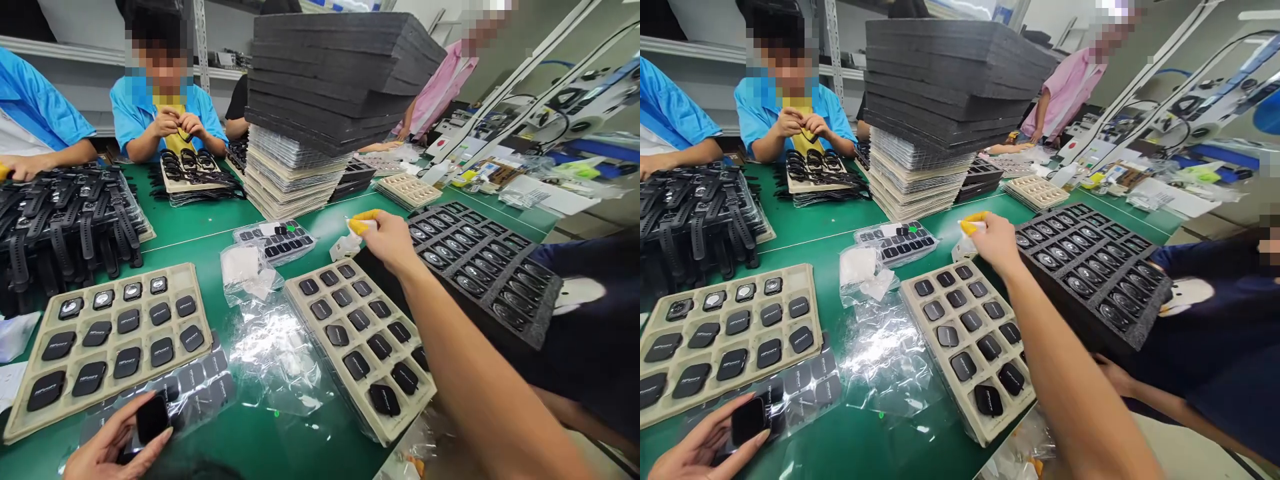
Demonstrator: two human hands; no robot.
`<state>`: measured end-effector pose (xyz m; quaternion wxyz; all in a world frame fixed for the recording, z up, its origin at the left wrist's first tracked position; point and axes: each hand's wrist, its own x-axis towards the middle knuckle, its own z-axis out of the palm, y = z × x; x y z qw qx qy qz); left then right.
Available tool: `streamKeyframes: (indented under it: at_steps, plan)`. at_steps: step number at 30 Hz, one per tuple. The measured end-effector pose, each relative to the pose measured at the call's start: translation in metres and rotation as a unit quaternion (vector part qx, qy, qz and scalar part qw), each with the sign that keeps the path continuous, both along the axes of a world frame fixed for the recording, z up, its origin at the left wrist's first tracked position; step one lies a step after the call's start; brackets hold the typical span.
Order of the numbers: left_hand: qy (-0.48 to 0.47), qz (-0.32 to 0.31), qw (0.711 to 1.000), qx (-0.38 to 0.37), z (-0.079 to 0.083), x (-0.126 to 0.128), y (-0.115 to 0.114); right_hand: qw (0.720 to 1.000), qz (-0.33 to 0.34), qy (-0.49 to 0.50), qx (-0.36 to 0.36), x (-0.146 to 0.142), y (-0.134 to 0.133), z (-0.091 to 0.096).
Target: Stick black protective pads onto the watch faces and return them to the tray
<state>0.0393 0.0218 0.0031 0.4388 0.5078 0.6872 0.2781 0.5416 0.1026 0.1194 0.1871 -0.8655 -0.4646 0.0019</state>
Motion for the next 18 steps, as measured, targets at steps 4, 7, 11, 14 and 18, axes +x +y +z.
streamKeyframes:
  at_steps: [4,7,11,14,18]
  plan:
    - [-0.036,-0.059,0.997,-0.024,0.008,-0.013,0.007,0.916,0.282,0.270,0.086,-0.161,-0.052,-0.018]
    - [-0.055,-0.092,0.994,-0.007,0.004,-0.019,0.007,0.833,0.461,0.303,0.030,-0.272,-0.081,-0.048]
    - [-0.085,-0.115,0.990,0.019,-0.005,-0.023,0.005,0.850,0.488,0.188,-0.067,-0.329,-0.084,-0.086]
    - [-0.097,-0.126,0.987,0.020,-0.007,-0.025,0.005,0.888,0.423,0.175,-0.041,-0.325,-0.087,-0.099]
    - [-0.064,-0.161,0.984,0.033,-0.005,-0.027,0.007,0.901,0.356,0.247,0.034,-0.320,-0.105,-0.099]
